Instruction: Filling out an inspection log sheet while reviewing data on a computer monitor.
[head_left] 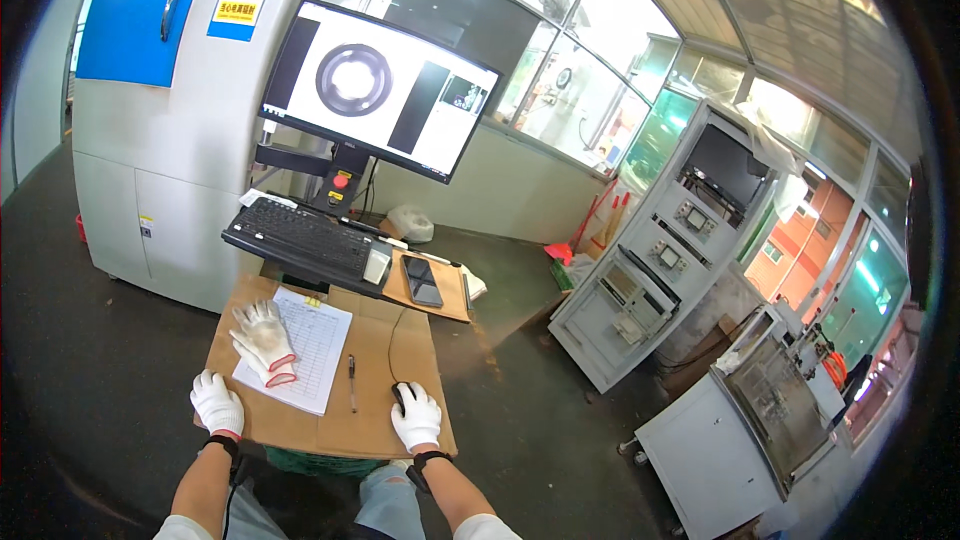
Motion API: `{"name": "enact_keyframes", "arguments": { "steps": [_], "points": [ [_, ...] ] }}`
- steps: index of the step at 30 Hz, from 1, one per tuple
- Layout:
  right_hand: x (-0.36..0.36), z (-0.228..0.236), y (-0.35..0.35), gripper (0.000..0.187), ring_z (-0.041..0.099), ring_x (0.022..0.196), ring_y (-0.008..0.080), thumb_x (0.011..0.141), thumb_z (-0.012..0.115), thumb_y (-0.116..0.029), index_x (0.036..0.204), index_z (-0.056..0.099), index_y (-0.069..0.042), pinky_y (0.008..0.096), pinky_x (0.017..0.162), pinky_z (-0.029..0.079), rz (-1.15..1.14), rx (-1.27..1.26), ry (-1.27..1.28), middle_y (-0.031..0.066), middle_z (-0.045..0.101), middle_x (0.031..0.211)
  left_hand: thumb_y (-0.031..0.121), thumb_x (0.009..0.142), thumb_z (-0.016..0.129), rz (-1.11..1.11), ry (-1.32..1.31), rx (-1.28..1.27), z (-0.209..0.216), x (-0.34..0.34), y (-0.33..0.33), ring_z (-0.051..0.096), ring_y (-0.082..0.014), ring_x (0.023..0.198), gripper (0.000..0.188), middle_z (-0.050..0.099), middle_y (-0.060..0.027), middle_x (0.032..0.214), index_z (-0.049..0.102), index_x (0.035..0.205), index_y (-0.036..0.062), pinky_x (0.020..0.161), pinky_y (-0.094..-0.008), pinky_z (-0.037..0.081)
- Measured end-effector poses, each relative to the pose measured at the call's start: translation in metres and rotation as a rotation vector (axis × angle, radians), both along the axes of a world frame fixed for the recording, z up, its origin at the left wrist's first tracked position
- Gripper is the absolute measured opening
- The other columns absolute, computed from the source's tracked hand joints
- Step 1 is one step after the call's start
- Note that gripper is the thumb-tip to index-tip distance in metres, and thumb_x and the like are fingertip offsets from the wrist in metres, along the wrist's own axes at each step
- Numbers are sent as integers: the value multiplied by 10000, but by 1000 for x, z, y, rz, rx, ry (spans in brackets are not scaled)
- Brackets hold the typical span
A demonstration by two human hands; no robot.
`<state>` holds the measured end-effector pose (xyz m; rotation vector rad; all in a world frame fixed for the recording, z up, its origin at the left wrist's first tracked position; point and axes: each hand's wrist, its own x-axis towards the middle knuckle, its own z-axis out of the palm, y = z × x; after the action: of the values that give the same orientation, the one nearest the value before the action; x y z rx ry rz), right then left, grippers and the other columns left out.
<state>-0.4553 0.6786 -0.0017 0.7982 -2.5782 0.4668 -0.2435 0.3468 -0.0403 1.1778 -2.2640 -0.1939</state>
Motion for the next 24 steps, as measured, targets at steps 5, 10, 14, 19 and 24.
{"name": "enact_keyframes", "arguments": {
  "steps": [5, 10, 14, 19, 24],
  "points": [
    [1, 1, 2, 466, 636, 1037, 379, 847, 662, -287, 1305, 614, -217, 500, 884, 522, -1, 19, 6, 113, 594, 1354, 149, 752, 710, 16, -27, 6, 0, -1, 1, 489, -329, 1251, 340, 547, -115, 1257, 599, 1062, 64, 1016, -475, 409],
    [2, 1, 2, 451, 639, 1019, 376, 849, 658, -281, 1294, 613, -218, 499, 867, 527, 16, 5, 30, 108, 598, 1341, 150, 751, 713, 11, -36, 11, 3, 0, 2, 489, -326, 1249, 342, 546, -111, 1250, 599, 1062, 65, 1012, -471, 410],
    [1, 2, 0, 442, 639, 1014, 373, 850, 658, -278, 1286, 616, -222, 499, 858, 527, 14, 5, 29, 102, 600, 1331, 151, 750, 718, 13, -29, -13, 0, 0, 0, 493, -323, 1246, 347, 548, -109, 1248, 601, 1065, 67, 1010, -468, 412],
    [1, 4, -1, 437, 639, 1005, 366, 851, 657, -276, 1283, 619, -228, 492, 847, 528, 10, 8, 37, 94, 603, 1315, 143, 752, 713, 10, -30, -3, 2, -2, 0, 493, -326, 1249, 352, 548, -110, 1252, 599, 1076, 64, 1012, -468, 410],
    [0, 5, -2, 435, 640, 1010, 366, 850, 655, -274, 1282, 619, -231, 491, 846, 528, 3, 38, 33, 98, 601, 1324, 138, 754, 709, 6, -32, 4, -2, -2, -2, 490, -329, 1254, 362, 547, -116, 1259, 595, 1089, 60, 1020, -469, 406]
  ]
}}
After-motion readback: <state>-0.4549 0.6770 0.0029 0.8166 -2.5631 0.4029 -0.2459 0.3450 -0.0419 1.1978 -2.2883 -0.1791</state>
